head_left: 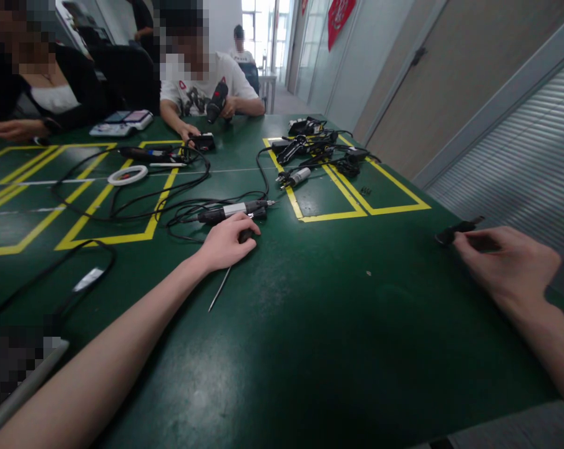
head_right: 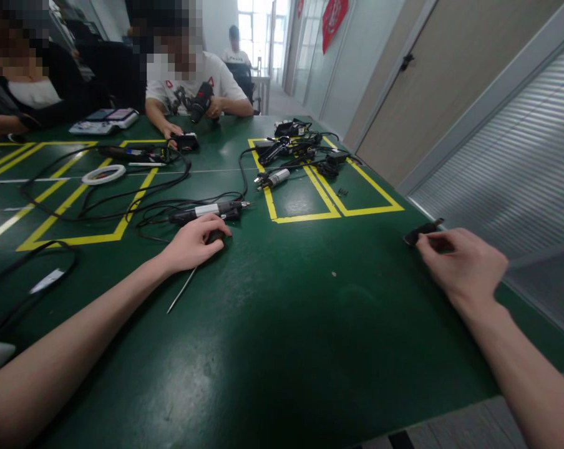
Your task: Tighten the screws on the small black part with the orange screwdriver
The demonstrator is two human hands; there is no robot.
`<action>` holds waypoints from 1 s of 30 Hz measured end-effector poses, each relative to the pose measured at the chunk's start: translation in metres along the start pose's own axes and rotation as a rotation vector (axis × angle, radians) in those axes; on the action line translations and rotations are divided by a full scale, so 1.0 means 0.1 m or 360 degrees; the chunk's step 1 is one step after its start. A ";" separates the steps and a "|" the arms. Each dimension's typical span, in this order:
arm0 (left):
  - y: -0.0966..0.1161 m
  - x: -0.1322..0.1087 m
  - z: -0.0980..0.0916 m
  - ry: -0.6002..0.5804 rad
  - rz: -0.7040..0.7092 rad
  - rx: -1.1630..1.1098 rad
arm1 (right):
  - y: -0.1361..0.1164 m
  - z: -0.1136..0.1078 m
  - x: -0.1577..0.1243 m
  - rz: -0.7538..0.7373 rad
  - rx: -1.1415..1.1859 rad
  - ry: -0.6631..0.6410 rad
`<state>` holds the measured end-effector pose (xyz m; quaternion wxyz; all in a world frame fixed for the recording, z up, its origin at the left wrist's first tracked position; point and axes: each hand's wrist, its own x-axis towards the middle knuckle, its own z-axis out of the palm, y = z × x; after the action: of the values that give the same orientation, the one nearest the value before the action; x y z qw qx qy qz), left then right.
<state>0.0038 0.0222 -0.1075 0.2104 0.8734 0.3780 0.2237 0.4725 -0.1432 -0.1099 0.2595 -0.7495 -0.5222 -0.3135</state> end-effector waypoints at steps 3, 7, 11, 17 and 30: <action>0.00 0.00 0.00 0.0001 0.0000 -0.0002 | -0.03 -0.01 0.01 0.0025 -0.0015 0.0019; 0.00 0.00 -0.01 0.0003 0.0007 0.0000 | -0.08 -0.03 0.02 0.0020 -0.0009 0.0059; 0.01 -0.01 -0.01 0.0003 0.0007 -0.0002 | -0.09 -0.06 0.03 0.0018 -0.0012 0.0027; 0.01 0.00 -0.01 -0.0014 -0.0013 0.0005 | -0.08 -0.07 0.03 -0.0018 -0.0067 -0.0007; 0.02 0.00 -0.01 -0.0015 0.0011 -0.0022 | -0.04 -0.04 0.02 -0.0063 -0.0088 0.0005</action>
<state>0.0040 0.0211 -0.1062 0.2173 0.8742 0.3725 0.2230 0.4683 -0.1439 -0.1058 0.2332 -0.7454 -0.5276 -0.3341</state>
